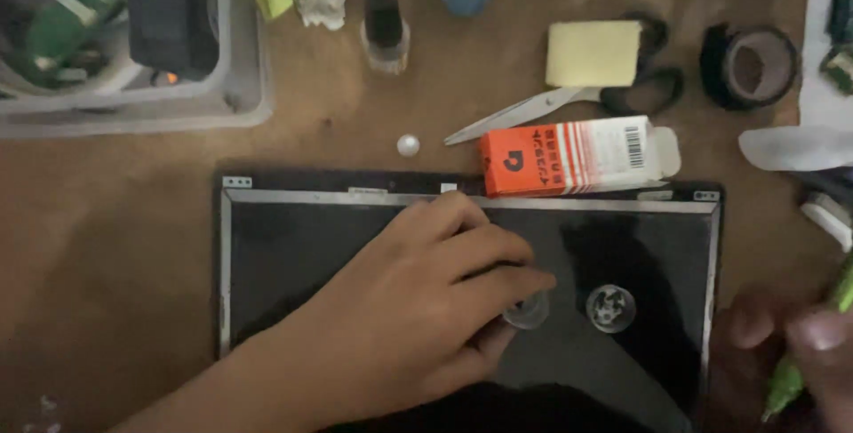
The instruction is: Repairing a laptop screen by unscrewing the frame and hinges.
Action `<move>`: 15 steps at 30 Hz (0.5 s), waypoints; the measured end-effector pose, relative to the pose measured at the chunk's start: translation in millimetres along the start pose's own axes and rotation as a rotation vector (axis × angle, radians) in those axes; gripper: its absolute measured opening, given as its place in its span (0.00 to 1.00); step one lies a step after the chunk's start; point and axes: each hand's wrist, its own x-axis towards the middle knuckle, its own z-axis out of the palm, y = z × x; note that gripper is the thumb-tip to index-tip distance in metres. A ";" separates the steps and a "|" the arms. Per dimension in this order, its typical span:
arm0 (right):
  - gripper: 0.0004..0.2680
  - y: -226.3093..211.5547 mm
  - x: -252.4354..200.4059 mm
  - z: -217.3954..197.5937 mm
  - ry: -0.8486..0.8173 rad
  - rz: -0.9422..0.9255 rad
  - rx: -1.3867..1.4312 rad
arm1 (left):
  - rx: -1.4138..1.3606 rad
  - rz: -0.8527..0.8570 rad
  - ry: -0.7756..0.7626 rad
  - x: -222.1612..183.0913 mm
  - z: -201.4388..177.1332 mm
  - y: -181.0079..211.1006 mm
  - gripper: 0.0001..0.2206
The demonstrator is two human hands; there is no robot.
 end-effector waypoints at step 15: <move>0.09 -48.6 16.4 142.7 -0.100 -0.125 -0.080 | -0.184 -0.015 -0.019 4.7 -5.7 -6.8 0.11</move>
